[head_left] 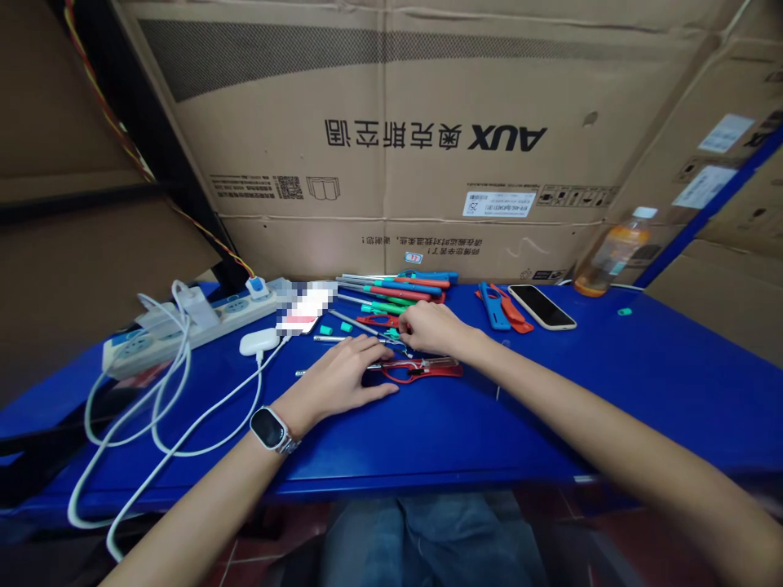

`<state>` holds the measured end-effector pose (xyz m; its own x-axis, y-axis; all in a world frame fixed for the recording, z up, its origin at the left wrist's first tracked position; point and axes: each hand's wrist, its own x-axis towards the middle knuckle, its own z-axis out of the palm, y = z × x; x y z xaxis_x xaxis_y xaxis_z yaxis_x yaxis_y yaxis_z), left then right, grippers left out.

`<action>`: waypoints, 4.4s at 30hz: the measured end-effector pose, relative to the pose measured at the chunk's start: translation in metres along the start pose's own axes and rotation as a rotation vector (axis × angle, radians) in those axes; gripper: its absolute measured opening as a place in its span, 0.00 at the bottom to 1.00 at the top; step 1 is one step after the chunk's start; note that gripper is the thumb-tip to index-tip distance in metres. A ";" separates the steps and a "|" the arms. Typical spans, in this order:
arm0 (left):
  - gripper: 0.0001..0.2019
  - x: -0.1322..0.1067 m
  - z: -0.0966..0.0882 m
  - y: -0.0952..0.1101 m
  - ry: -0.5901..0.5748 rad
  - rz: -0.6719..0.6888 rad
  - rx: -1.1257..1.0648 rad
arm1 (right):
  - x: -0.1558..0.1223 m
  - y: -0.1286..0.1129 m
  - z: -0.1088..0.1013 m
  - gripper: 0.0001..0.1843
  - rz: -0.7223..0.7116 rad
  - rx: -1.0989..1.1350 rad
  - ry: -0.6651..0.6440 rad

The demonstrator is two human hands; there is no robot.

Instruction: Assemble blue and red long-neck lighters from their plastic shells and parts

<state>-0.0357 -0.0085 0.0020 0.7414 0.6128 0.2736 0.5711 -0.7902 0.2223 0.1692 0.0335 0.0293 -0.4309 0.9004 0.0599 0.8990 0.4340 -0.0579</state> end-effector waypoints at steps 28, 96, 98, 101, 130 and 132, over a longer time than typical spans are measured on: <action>0.15 0.039 0.007 0.012 0.374 -0.222 -0.822 | -0.050 0.008 0.019 0.14 -0.058 0.966 0.272; 0.04 0.026 0.001 -0.001 -0.041 -0.061 -0.213 | -0.097 0.011 0.019 0.13 -0.292 0.229 0.216; 0.03 0.026 0.002 -0.003 -0.041 -0.067 -0.221 | -0.095 0.003 0.015 0.12 -0.221 0.226 0.218; 0.02 0.026 0.004 -0.005 -0.031 -0.059 -0.233 | -0.086 -0.011 0.011 0.12 -0.170 0.169 0.284; 0.10 0.005 -0.001 -0.017 -0.073 0.071 -0.079 | -0.075 -0.009 0.024 0.08 -0.042 0.154 0.242; 0.10 0.005 0.001 -0.016 -0.078 0.093 -0.111 | -0.075 -0.015 0.021 0.08 -0.065 0.199 0.323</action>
<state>-0.0409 0.0073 -0.0015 0.8168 0.5311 0.2254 0.4595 -0.8351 0.3026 0.1869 -0.0399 0.0052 -0.4113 0.8290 0.3791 0.8241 0.5159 -0.2340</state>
